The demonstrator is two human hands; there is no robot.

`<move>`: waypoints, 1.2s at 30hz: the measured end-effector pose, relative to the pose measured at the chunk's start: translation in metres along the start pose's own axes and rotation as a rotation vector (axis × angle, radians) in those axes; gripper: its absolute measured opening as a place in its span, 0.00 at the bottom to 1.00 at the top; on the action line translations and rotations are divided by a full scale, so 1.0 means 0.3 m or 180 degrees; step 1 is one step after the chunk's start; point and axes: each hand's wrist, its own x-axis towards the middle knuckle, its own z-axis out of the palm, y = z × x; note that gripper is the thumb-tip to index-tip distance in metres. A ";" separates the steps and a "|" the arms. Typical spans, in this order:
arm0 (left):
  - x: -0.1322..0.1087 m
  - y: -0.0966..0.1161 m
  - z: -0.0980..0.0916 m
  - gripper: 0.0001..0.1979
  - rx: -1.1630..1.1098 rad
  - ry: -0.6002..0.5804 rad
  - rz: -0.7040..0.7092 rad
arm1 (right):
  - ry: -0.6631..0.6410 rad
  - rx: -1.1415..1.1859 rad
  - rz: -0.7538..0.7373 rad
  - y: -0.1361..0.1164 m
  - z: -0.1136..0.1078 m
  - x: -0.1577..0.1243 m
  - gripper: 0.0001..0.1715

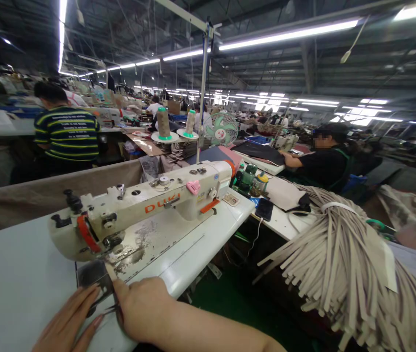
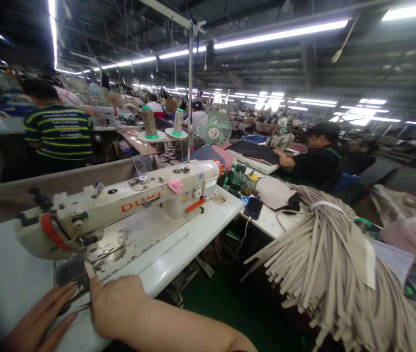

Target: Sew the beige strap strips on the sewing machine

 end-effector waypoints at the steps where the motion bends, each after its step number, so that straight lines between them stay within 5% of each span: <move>1: 0.010 -0.003 0.032 0.32 0.0055 0.0025 0.0155 | 0.0028 0.0008 -0.0003 0.001 0.001 -0.001 0.32; 9: 0.019 -0.019 0.136 0.40 0.0468 0.0137 0.0390 | 0.0086 0.0091 -0.0058 0.007 0.023 -0.006 0.27; 21: 0.000 -0.043 0.158 0.38 0.0604 0.0346 0.0596 | 0.0151 -0.0002 -0.0097 0.008 0.029 -0.007 0.28; 29: 0.016 0.044 0.097 0.37 0.0651 0.0097 0.0519 | 0.0221 -0.0080 -0.0096 0.005 0.029 -0.012 0.27; 36: 0.012 0.007 0.126 0.35 0.0703 0.0273 0.0633 | 0.0221 -0.0065 -0.0057 0.009 0.026 -0.015 0.29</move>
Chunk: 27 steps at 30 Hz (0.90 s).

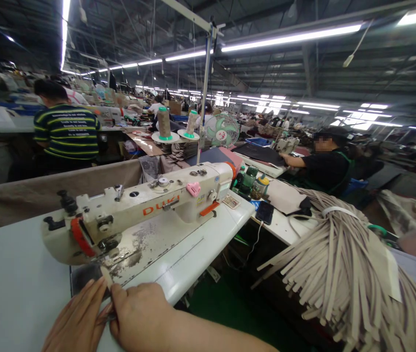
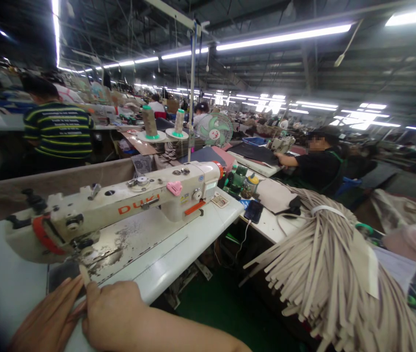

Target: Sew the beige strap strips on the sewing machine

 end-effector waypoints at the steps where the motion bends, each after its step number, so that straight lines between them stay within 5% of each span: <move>1: 0.000 -0.001 0.001 0.35 0.0024 -0.0008 0.0002 | -0.0003 -0.0001 0.0004 0.000 0.001 0.000 0.28; 27: 0.034 0.052 -0.063 0.36 -0.0099 -0.0323 -0.0279 | -0.0125 0.0045 0.0056 -0.005 -0.014 0.007 0.25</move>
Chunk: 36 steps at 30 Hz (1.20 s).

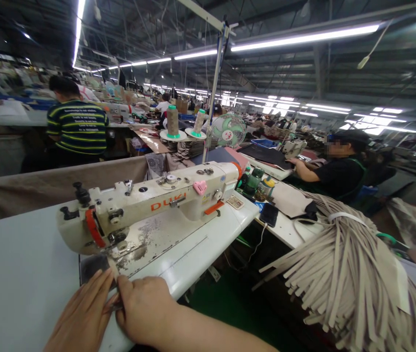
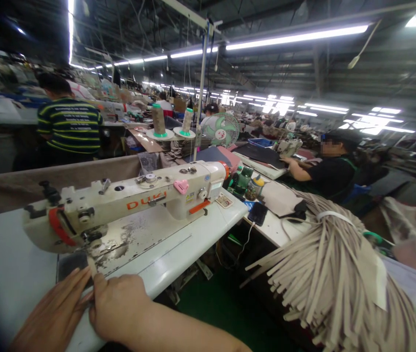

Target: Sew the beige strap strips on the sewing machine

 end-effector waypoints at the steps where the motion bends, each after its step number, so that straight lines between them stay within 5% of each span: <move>1: 0.004 0.005 -0.005 0.36 -0.0001 0.0015 -0.0004 | 0.0015 0.0005 0.0002 0.001 0.004 -0.001 0.25; 13: 0.071 0.083 -0.090 0.27 -0.0037 0.0109 -0.0197 | 0.0032 0.0410 -0.0090 0.081 -0.028 -0.008 0.27; 21: 0.151 0.164 -0.194 0.22 0.0111 -0.0115 -0.0667 | 0.0952 0.0401 0.0052 0.210 0.041 -0.033 0.26; 26: 0.174 0.170 -0.213 0.23 0.0085 -0.0427 -0.0914 | 0.1283 0.0319 -0.0340 0.230 0.067 -0.027 0.21; 36: 0.219 0.109 -0.217 0.23 -0.0105 -0.0638 -0.1018 | 0.1430 0.0155 -0.0356 0.234 0.084 -0.023 0.20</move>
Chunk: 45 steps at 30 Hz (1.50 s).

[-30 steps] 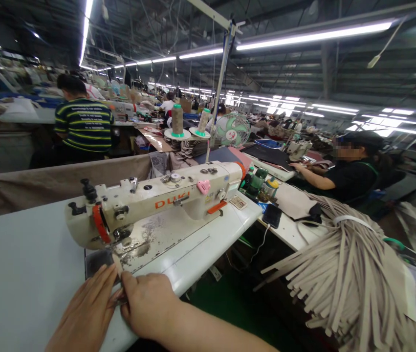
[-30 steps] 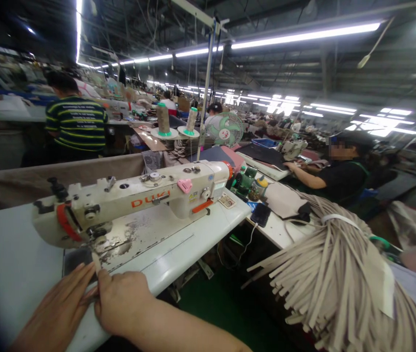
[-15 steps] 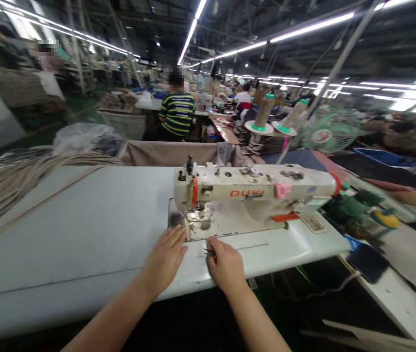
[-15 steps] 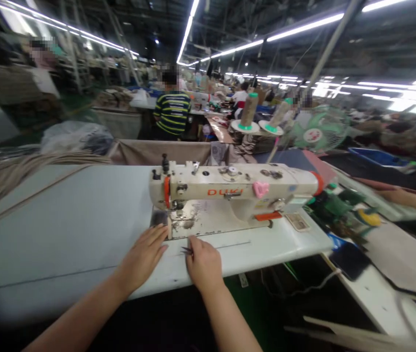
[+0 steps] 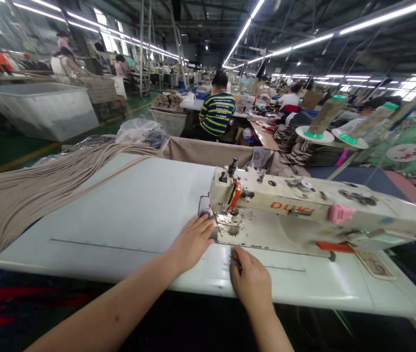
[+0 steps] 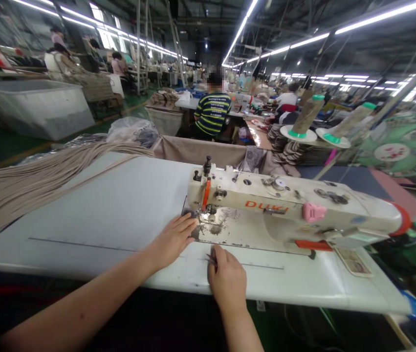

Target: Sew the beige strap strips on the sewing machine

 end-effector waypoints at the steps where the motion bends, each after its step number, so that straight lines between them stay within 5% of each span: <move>1: 0.007 -0.006 -0.005 0.22 -0.0027 -0.0022 -0.0002 | 0.0004 -0.0022 -0.0002 0.001 0.001 -0.001 0.20; 19: 0.062 -0.059 -0.033 0.20 -0.0721 -0.0317 -0.0259 | -0.0021 -0.0126 -0.0171 -0.006 -0.018 0.014 0.18; 27: 0.215 -0.201 0.012 0.17 -0.1280 -0.0066 -0.0241 | 0.0009 -0.0140 -0.0158 -0.009 -0.025 0.015 0.16; 34: 0.324 -0.240 0.041 0.15 -0.1279 -0.0234 -0.0013 | 0.0025 -0.0176 -0.0168 -0.014 -0.034 0.019 0.16; 45: 0.298 -0.254 -0.015 0.12 -0.1004 -0.0231 0.0246 | 0.0058 -0.0157 -0.0183 -0.016 -0.036 0.020 0.15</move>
